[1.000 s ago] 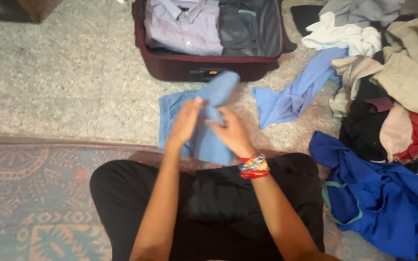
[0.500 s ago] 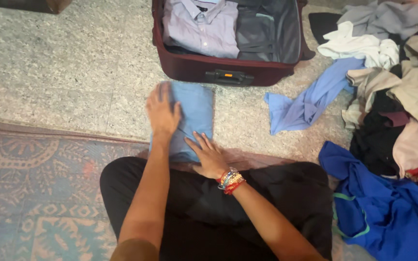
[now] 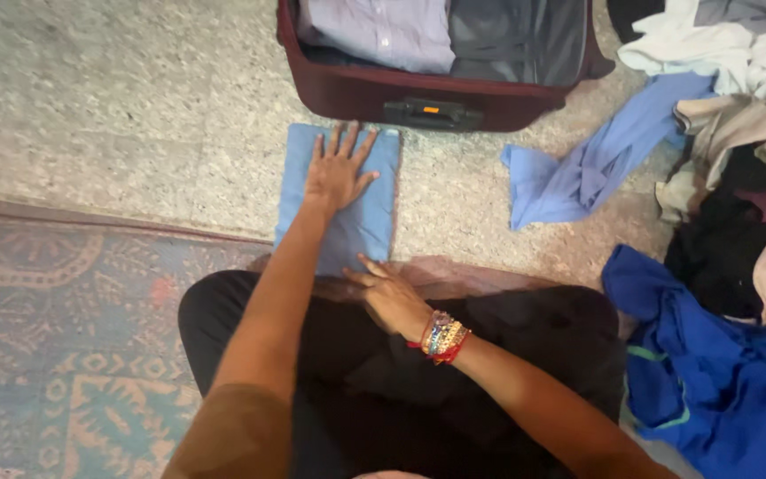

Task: The person buttons a shirt, folds it, and places it into a suitcase, then repeats the process with a pair of pants and another garment.

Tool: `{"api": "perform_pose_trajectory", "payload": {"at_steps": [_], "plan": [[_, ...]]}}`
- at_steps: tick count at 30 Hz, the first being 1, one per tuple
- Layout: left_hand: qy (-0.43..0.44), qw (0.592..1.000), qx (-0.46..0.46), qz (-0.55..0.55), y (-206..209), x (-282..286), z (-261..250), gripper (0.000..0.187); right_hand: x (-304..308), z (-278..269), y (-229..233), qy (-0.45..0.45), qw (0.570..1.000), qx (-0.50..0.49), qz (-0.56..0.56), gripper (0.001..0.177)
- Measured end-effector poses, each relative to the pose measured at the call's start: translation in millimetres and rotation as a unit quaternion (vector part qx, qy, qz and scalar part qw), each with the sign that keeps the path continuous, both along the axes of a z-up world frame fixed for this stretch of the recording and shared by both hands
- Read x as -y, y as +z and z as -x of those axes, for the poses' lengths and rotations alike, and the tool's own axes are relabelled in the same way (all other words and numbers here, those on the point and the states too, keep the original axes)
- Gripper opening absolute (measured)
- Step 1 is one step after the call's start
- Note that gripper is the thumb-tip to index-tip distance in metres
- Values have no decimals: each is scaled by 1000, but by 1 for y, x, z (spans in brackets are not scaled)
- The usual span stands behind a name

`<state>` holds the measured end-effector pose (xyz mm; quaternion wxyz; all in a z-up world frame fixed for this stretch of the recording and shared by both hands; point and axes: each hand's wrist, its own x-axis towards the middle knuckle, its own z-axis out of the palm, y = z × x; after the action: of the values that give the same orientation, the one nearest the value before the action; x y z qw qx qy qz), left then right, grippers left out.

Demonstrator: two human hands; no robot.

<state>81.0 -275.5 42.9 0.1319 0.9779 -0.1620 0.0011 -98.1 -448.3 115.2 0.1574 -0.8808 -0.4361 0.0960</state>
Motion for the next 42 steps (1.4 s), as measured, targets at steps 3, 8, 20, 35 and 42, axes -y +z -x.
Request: {"api": "perform_pose_trajectory", "payload": {"at_steps": [3, 8, 20, 35, 42], "plan": [[-63, 996, -39, -50, 18, -9, 1, 83, -3, -10, 28, -182, 945, -268, -44, 16], [-102, 975, -196, -27, 67, -41, 64, 49, -5, -43, 8, -304, 919, -101, -231, 17], [-193, 980, -29, -48, 33, -8, 146, 25, -1, -216, -117, -463, 824, 63, -319, 33], [-287, 954, -4, -83, 40, -3, 141, 13, 135, -172, -126, -499, 783, 84, -362, 20], [-39, 970, -180, -157, 38, 6, 110, 16, 196, -135, -119, -551, 792, -42, -260, 33]]}}
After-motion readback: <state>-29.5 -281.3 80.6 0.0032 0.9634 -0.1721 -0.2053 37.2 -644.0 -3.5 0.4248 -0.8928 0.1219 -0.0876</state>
